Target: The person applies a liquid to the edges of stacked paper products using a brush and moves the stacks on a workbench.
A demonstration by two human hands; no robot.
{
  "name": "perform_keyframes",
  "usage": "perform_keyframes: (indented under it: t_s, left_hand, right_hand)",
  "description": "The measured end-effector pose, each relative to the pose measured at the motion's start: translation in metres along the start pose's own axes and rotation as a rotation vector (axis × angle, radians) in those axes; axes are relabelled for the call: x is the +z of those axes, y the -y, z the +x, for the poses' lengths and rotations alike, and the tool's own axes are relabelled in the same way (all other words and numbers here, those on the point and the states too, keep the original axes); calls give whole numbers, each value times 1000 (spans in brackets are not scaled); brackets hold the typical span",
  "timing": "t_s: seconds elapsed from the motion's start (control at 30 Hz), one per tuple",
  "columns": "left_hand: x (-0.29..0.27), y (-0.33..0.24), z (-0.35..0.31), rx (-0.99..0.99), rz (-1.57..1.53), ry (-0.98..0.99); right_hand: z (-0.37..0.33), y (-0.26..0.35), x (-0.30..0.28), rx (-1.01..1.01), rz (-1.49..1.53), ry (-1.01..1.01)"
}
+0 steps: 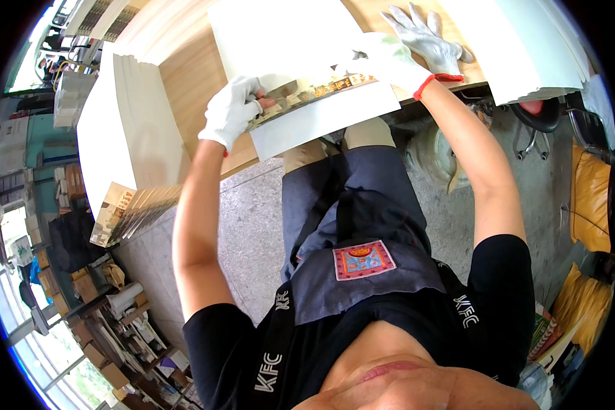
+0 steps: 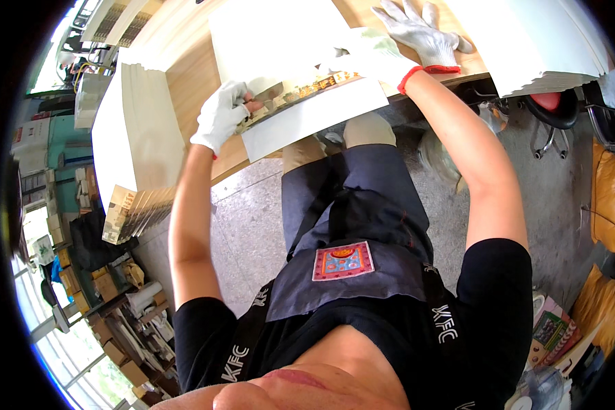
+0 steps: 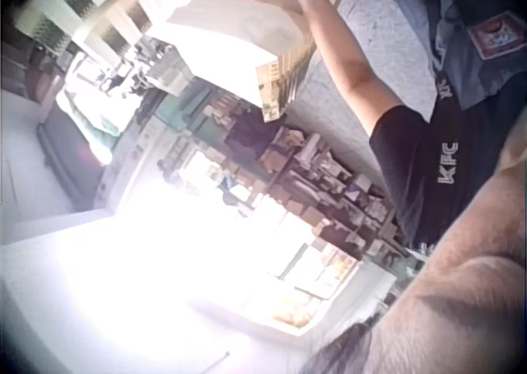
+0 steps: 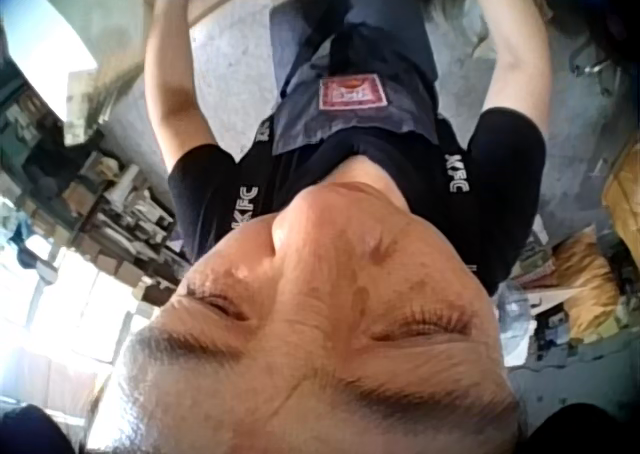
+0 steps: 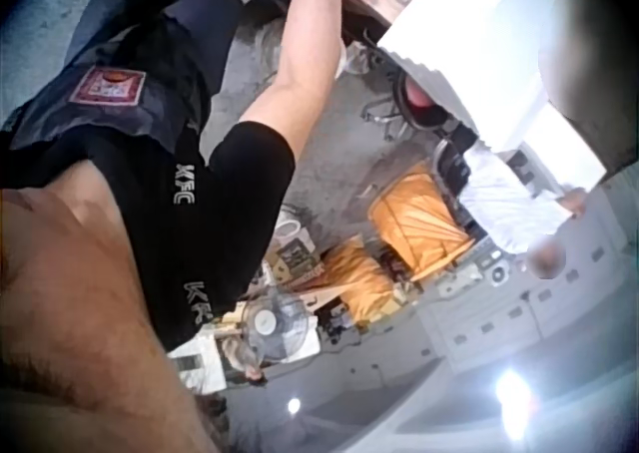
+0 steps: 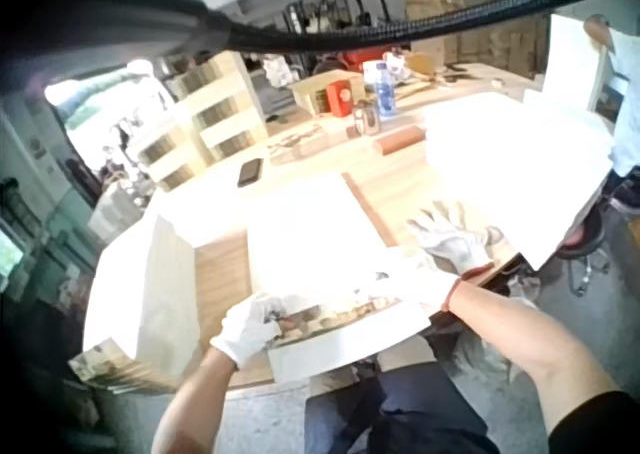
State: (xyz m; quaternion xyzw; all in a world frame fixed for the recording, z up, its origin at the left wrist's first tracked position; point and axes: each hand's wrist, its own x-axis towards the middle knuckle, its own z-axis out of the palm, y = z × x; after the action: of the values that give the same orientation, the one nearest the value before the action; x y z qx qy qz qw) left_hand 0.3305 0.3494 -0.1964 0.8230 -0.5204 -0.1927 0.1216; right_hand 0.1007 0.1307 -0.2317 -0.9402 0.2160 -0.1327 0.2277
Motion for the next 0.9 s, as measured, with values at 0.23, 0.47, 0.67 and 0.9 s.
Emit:
perform_keyframes:
  t_s: [0.23,0.47,0.67,0.9]
  left_hand:
    - [-29,-42,61,389,564,459]
    - [-26,-93,76,504,821,635]
    - [-24,-122,88,-98,375,740]
    - [-21,-76,96,790,555,653]
  right_hand:
    - [5,-2,5,29,6,-14]
    - [-24,-28,-25,-3,-619,-315]
    - [-57,-84,-40,201,-261,-270]
    - [-33,-20,-18,-637,-373,-190]
